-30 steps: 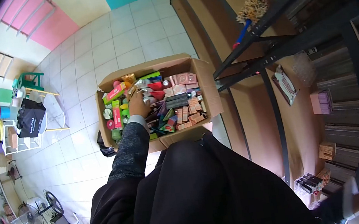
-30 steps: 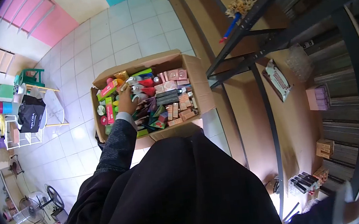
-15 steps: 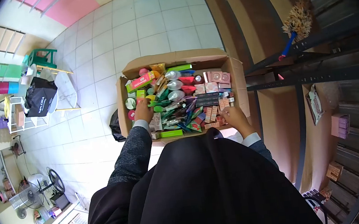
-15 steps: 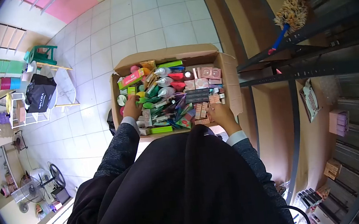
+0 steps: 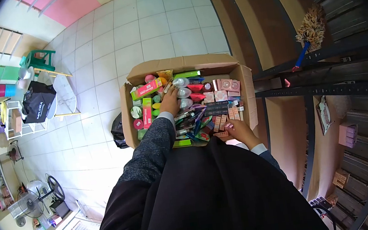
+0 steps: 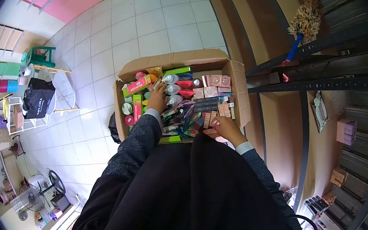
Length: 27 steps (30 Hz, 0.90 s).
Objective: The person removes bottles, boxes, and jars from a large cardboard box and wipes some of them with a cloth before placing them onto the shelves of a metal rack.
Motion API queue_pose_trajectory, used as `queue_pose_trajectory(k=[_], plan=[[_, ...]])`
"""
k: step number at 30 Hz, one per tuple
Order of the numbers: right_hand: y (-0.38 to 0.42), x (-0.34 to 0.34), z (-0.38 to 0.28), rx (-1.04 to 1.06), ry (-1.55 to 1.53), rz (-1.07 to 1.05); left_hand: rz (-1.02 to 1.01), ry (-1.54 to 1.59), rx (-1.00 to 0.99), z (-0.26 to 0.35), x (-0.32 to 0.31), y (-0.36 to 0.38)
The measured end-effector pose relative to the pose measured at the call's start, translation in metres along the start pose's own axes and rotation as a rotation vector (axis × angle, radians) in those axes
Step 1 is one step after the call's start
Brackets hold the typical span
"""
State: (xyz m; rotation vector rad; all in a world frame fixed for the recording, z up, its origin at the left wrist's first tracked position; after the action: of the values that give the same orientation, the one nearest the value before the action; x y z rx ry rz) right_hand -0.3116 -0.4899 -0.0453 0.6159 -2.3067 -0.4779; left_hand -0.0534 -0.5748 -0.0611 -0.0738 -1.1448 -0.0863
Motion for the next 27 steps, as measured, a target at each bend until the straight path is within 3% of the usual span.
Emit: queue_pose_trajectory(k=[2,4,8,14,16,17,19,24,26,27], plan=[[0.006,0.0,-0.002,-0.014,-0.044,-0.018,-0.036,-0.042,-0.027,0.003,-0.005,-0.008],[0.013,0.001,-0.001,-0.038,0.01,-0.02,-0.204,-0.1,0.002,-0.002,-0.027,-0.012],[0.025,0.004,0.003,-0.06,-0.046,0.011,-0.221,-0.068,0.04,-0.005,-0.027,-0.019],[0.029,-0.001,0.02,-0.057,-0.109,0.022,0.049,-0.082,0.143,-0.052,0.022,-0.022],[0.03,-0.003,0.017,-0.041,-0.038,-0.009,0.365,-0.24,0.068,-0.067,0.048,-0.018],[0.03,-0.002,0.018,-0.044,-0.038,-0.003,0.366,-0.236,0.063,-0.081,0.046,-0.017],[0.029,-0.001,0.013,-0.001,-0.01,0.02,0.024,-0.367,0.106,-0.114,0.012,-0.023],[0.029,0.001,0.008,-0.066,-0.064,0.014,-0.122,-0.392,0.184,-0.12,0.006,-0.026],[0.026,0.002,0.003,0.003,0.002,0.01,0.028,-0.137,0.256,-0.101,0.038,-0.024],[0.024,0.006,-0.001,0.006,0.0,0.021,0.198,-0.067,0.177,-0.083,0.061,-0.025]])
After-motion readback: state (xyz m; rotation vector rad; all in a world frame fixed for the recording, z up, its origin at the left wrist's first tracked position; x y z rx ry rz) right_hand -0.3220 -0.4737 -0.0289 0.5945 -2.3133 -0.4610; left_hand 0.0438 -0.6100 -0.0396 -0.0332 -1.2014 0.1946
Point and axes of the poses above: each hand's wrist, its own y-axis away from the middle knuckle, its own x-axis out of the back of the hand, z = x × y, the point moved 9 cm from there along -y, towards the middle knuckle, and after that the axes turned 8 degrees about -y, right-handed, at the moved point
